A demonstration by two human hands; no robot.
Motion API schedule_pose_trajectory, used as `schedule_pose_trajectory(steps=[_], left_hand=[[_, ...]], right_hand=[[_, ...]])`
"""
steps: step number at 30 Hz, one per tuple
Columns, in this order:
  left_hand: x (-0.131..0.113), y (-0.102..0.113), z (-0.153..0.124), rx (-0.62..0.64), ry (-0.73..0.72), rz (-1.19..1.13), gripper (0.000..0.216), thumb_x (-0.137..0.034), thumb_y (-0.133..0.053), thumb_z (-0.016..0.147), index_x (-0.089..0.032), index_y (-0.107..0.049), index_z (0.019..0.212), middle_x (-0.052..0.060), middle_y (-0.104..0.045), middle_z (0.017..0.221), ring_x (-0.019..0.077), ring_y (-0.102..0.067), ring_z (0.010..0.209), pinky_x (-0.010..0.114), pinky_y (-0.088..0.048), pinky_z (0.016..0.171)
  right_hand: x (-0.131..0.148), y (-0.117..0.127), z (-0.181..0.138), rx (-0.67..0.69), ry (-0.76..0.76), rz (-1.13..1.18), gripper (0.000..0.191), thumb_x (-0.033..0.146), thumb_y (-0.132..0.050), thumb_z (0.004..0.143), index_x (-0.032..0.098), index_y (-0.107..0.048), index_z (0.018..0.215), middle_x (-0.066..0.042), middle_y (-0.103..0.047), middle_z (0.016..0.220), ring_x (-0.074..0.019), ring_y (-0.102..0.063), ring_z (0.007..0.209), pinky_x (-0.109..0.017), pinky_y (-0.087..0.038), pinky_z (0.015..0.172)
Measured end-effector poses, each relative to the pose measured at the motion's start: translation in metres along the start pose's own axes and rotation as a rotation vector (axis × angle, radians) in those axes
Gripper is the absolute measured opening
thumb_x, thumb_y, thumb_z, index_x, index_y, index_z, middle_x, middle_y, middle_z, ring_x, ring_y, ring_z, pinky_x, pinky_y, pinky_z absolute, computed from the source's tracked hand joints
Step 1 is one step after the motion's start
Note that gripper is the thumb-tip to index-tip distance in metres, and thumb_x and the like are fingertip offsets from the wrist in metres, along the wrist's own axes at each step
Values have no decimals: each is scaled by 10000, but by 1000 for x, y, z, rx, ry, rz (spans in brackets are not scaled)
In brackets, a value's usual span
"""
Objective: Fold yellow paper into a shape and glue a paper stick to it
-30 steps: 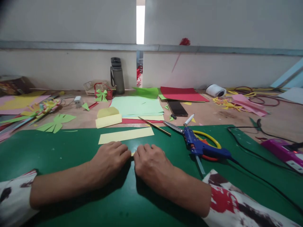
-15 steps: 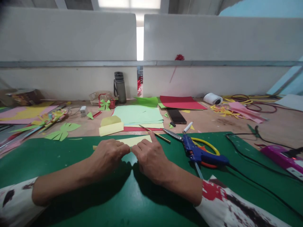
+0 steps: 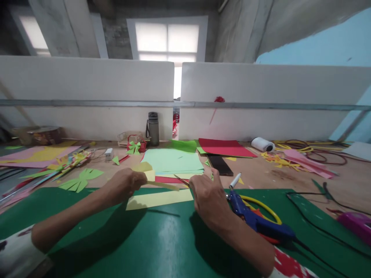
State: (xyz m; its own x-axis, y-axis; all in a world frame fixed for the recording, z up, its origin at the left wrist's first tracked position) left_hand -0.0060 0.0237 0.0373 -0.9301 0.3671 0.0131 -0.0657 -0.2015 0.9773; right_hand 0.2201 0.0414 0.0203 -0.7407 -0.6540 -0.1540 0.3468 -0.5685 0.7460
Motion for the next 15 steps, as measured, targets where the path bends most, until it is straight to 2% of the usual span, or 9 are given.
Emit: schedule_pose_trajectory(steps=[2, 4, 6, 9, 12, 15], left_hand=[[-13, -6, -2, 13, -29, -2, 206, -8, -441, 677, -167, -525, 576, -17, -457, 465, 117, -388, 433, 239, -223, 480], [-30, -14, -4, 16, -85, -7, 202, -10, -445, 693, -167, -530, 600, -11, -507, 496, 124, -435, 459, 255, -284, 541], [-47, -21, -8, 0, -163, -15, 172, -18, -463, 692, -163, -531, 630, 1, -557, 546, 140, -491, 506, 285, -328, 611], [-62, -25, -12, -45, -251, -7, 140, -24, -484, 671, -154, -533, 689, 22, -594, 607, 168, -542, 572, 319, -354, 658], [-62, -22, -11, -80, -263, 36, 145, -34, -472, 708, -154, -551, 730, 33, -610, 646, 178, -559, 625, 329, -350, 678], [-48, -14, -7, -90, -225, 69, 175, -47, -453, 768, -166, -581, 760, 31, -639, 685, 175, -567, 658, 324, -336, 684]], right_hand=[[16, 6, 0, -86, 45, 37, 200, 185, -392, 909, 124, -582, 919, -94, -666, 850, -225, -573, 874, -496, -206, 962], [33, 7, -1, -56, 85, 40, 162, 224, -470, 889, 135, -580, 967, -96, -673, 920, -259, -542, 998, -524, -144, 994], [46, 3, -5, 32, 110, 47, 102, 209, -508, 868, 157, -593, 848, -53, -666, 787, -249, -549, 952, -521, -123, 1007], [53, -3, -9, 111, 137, 62, 225, 83, -442, 854, 169, -565, 687, -7, -594, 613, -188, -543, 753, -499, -142, 1007], [47, -4, -9, 132, 125, 61, 282, 27, -393, 825, 170, -566, 654, -5, -575, 595, -155, -497, 634, -489, -169, 991], [35, -2, -6, 180, 64, 57, 284, 30, -398, 807, 169, -588, 647, -14, -583, 597, -161, -513, 637, -482, -182, 972]])
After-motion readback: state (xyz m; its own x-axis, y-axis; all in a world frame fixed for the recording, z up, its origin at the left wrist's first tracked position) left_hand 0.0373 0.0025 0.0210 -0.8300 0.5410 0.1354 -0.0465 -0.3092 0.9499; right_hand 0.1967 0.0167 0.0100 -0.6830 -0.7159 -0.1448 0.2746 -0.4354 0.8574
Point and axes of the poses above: each hand's wrist, its own z-axis towards the middle knuckle, its own y-axis out of the back of the hand, x = y × z, the point moved 3 cm from there along z, towards the middle knuckle
